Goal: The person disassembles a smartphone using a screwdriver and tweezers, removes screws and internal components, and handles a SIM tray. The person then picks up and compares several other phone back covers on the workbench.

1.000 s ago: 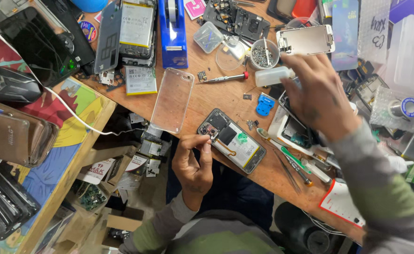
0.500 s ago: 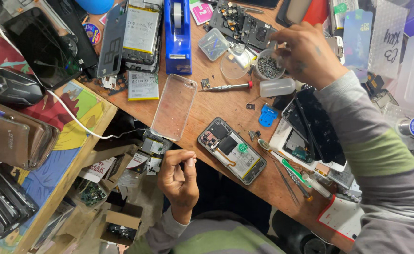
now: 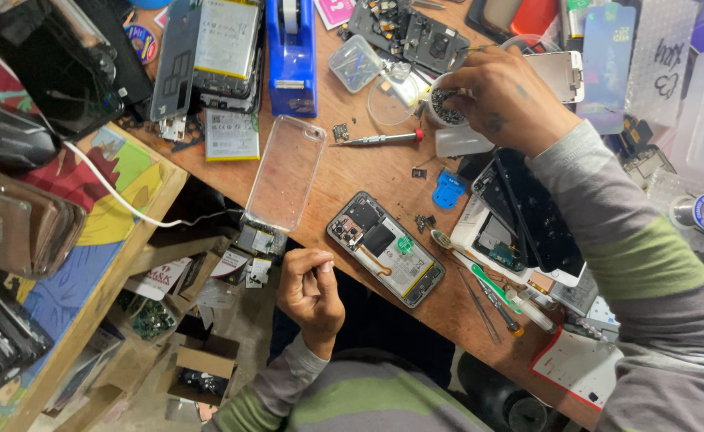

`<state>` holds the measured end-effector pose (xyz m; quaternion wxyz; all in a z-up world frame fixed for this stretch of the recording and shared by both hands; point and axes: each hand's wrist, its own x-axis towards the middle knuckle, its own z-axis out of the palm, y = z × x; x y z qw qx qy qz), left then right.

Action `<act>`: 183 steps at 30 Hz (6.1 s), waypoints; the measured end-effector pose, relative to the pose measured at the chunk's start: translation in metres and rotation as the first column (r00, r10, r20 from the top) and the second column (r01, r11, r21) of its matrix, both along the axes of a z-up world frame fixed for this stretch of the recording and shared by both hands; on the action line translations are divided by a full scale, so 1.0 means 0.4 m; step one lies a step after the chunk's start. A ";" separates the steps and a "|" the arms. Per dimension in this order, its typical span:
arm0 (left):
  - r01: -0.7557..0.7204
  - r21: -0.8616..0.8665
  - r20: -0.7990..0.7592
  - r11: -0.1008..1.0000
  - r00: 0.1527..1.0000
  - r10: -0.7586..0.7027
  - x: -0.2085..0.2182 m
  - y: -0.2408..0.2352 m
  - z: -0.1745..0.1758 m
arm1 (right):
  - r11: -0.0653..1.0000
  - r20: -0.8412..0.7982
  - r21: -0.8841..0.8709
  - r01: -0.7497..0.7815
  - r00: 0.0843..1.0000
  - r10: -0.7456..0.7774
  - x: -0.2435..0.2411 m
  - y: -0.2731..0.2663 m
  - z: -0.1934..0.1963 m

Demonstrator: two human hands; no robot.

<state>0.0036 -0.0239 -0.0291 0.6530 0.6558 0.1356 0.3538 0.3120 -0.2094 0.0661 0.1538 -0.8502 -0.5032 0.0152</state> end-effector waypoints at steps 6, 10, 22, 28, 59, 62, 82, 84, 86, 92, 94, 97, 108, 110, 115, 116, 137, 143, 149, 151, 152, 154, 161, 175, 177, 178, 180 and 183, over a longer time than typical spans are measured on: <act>-0.018 -0.062 -0.054 0.998 0.998 0.015 -0.003 -0.001 -0.011 | 0.988 0.026 -0.157 -0.005 1.000 0.009 0.002 0.006 0.012; 0.012 -0.085 -0.037 0.996 0.999 -0.015 0.003 0.010 -0.005 | 0.966 0.056 -0.254 0.036 0.998 -0.023 -0.004 0.010 0.008; -0.002 0.015 -0.058 1.000 0.998 0.003 0.010 0.028 -0.037 | 0.994 -0.034 -0.108 -0.033 0.999 0.029 0.008 0.017 -0.023; -0.004 0.024 -0.052 1.000 0.999 0.005 0.012 0.030 -0.029 | 0.987 -0.124 -0.127 0.098 0.986 -0.114 0.007 0.023 -0.034; 0.046 0.045 -0.046 0.998 0.998 -0.044 0.001 0.045 -0.039 | 0.981 -0.254 0.038 -0.191 0.948 0.194 -0.199 0.141 -0.011; 0.045 0.065 -0.054 0.997 0.998 -0.042 0.000 0.046 -0.034 | 0.987 -0.256 0.019 -0.158 0.954 0.157 -0.203 0.138 -0.018; 0.019 0.135 -0.080 0.991 0.997 -0.009 0.003 0.043 -0.040 | 0.989 -0.272 0.065 -0.131 0.951 0.143 -0.181 0.106 -0.010; 0.013 0.151 -0.084 0.988 0.996 0.000 0.002 0.044 -0.043 | 0.992 -0.278 0.037 -0.121 0.952 0.127 -0.182 0.107 -0.007; 0.006 0.162 -0.080 0.987 0.997 0.007 0.003 0.044 -0.046 | 0.993 -0.281 0.023 -0.113 0.953 0.115 -0.184 0.107 -0.005; 0.012 0.140 -0.066 0.990 0.998 -0.003 0.005 0.043 -0.050 | 0.989 -0.235 0.050 -0.141 0.960 0.149 -0.189 0.101 -0.002; 0.010 0.141 -0.074 0.990 0.997 0.001 0.005 0.043 -0.049 | 0.987 -0.209 0.071 -0.147 0.965 0.159 -0.190 0.099 -0.002; 0.013 0.157 -0.058 0.988 0.998 -0.004 0.005 0.043 -0.047 | 0.996 -0.290 0.050 -0.071 0.954 0.083 -0.195 0.092 -0.003; 0.006 0.132 -0.080 0.991 0.997 0.005 0.002 0.042 -0.047 | 0.994 -0.191 0.063 -0.085 0.977 0.095 -0.212 0.076 -0.007; 0.009 0.118 -0.081 0.993 0.997 0.000 0.001 0.041 -0.049 | 0.996 -0.195 0.054 -0.072 0.977 0.081 -0.223 0.080 -0.012; 0.004 0.110 -0.077 0.994 0.997 0.004 0.001 0.040 -0.047 | 0.992 -0.193 0.092 -0.082 0.976 0.099 -0.250 0.077 -0.011; 0.009 0.103 -0.063 0.995 0.998 -0.003 0.003 0.040 -0.046 | 0.995 -0.205 0.089 -0.050 0.976 0.068 -0.253 0.077 -0.009; 0.056 0.094 -0.007 0.994 0.998 -0.055 0.000 0.046 -0.061 | 1.000 -0.022 -0.007 -0.026 0.999 0.025 -0.293 0.053 -0.017; 0.086 0.022 -0.068 0.996 0.994 -0.084 -0.014 0.049 -0.063 | 0.964 -0.104 0.029 0.266 0.960 -0.261 -0.318 -0.003 0.127; 0.110 0.006 -0.008 0.994 0.994 -0.110 -0.009 0.049 -0.072 | 0.987 -0.039 0.030 0.158 0.987 -0.157 -0.409 -0.047 0.157; 0.114 -0.012 0.001 0.993 0.993 -0.114 -0.011 0.047 -0.076 | 0.989 -0.023 -0.029 0.144 0.989 -0.145 -0.434 -0.056 0.148; 0.121 -0.024 -0.006 0.992 0.993 -0.122 -0.012 0.049 -0.077 | 0.990 -0.011 -0.059 0.131 0.991 -0.132 -0.442 -0.059 0.145; 0.130 -0.048 -0.018 0.990 0.991 -0.131 -0.016 0.054 -0.075 | 0.985 0.072 0.011 0.172 0.982 -0.172 -0.450 -0.068 0.155; 0.131 -0.024 -0.023 0.991 0.991 -0.131 -0.011 0.055 -0.061 | 0.966 0.253 0.107 0.235 0.933 -0.255 -0.425 -0.080 0.174; 0.146 -0.057 -0.018 0.988 0.989 -0.147 -0.014 0.055 -0.059 | 0.973 0.404 -0.185 0.141 0.913 -0.055 -0.226 0.107 -0.069; 0.172 -0.062 -0.012 0.983 0.985 -0.173 -0.012 0.060 -0.045 | 0.951 0.414 -0.245 0.189 0.907 -0.074 -0.209 0.116 -0.087; 0.182 -0.067 -0.012 0.981 0.983 -0.183 -0.011 0.063 -0.035 | 0.951 0.411 -0.241 0.192 0.908 -0.079 -0.207 0.120 -0.092; 0.189 0.011 -0.056 0.982 0.981 -0.188 -0.010 0.075 -0.007 | 0.957 0.392 -0.224 0.182 0.916 -0.083 -0.205 0.125 -0.091; 0.198 0.121 -0.087 0.973 0.978 -0.188 -0.007 0.091 0.054 | 0.977 0.406 -0.159 0.144 0.911 -0.069 -0.214 0.115 -0.061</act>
